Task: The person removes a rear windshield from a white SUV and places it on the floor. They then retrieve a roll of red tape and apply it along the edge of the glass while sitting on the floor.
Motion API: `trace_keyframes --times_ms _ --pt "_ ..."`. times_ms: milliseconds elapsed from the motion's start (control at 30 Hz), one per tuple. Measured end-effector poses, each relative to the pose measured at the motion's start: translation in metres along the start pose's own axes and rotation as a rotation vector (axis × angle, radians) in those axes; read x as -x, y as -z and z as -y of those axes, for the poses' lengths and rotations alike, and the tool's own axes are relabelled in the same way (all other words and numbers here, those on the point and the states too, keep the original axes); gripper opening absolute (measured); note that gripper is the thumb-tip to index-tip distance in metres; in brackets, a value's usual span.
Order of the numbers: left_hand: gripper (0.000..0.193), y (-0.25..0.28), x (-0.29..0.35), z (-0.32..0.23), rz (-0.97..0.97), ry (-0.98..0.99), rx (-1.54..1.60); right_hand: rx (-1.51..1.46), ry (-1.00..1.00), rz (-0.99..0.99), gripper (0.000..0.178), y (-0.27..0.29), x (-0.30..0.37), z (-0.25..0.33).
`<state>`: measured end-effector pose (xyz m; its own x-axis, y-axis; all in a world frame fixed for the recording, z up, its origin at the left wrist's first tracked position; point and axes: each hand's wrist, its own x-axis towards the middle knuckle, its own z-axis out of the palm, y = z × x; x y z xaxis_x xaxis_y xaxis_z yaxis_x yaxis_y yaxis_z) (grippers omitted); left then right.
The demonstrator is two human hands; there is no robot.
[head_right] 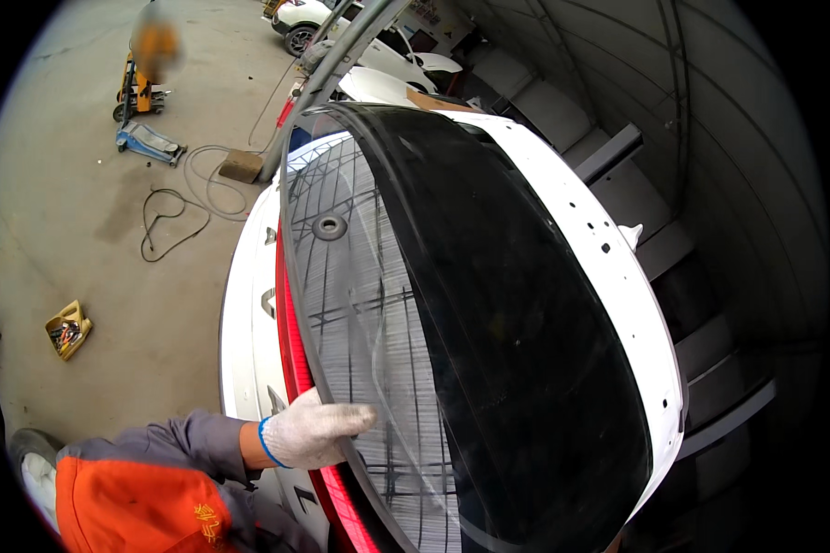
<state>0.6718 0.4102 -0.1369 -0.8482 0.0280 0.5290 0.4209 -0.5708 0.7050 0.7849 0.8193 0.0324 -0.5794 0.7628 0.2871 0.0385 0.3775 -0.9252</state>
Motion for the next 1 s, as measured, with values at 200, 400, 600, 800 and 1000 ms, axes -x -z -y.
trace_keyframes --times_ms 200,400,600,800,1000 --pt "0.077 0.006 -0.007 -0.013 0.084 -0.624 -0.607 0.767 0.647 0.005 0.032 -0.024 -0.026 0.105" --pt "0.039 0.014 0.001 -0.007 0.171 -0.408 -0.508 0.978 1.096 0.407 0.057 -0.260 -0.055 0.206" --pt "0.034 0.013 -0.001 -0.018 0.119 0.588 0.096 0.845 1.159 0.517 0.057 -0.427 -0.082 0.236" --pt "0.017 0.011 -0.001 -0.020 0.173 0.254 0.314 0.870 0.968 0.498 0.067 -0.483 -0.146 0.227" --pt "0.021 0.020 -0.002 -0.016 0.249 0.112 0.278 0.887 0.903 0.401 0.061 -0.460 -0.088 0.275"
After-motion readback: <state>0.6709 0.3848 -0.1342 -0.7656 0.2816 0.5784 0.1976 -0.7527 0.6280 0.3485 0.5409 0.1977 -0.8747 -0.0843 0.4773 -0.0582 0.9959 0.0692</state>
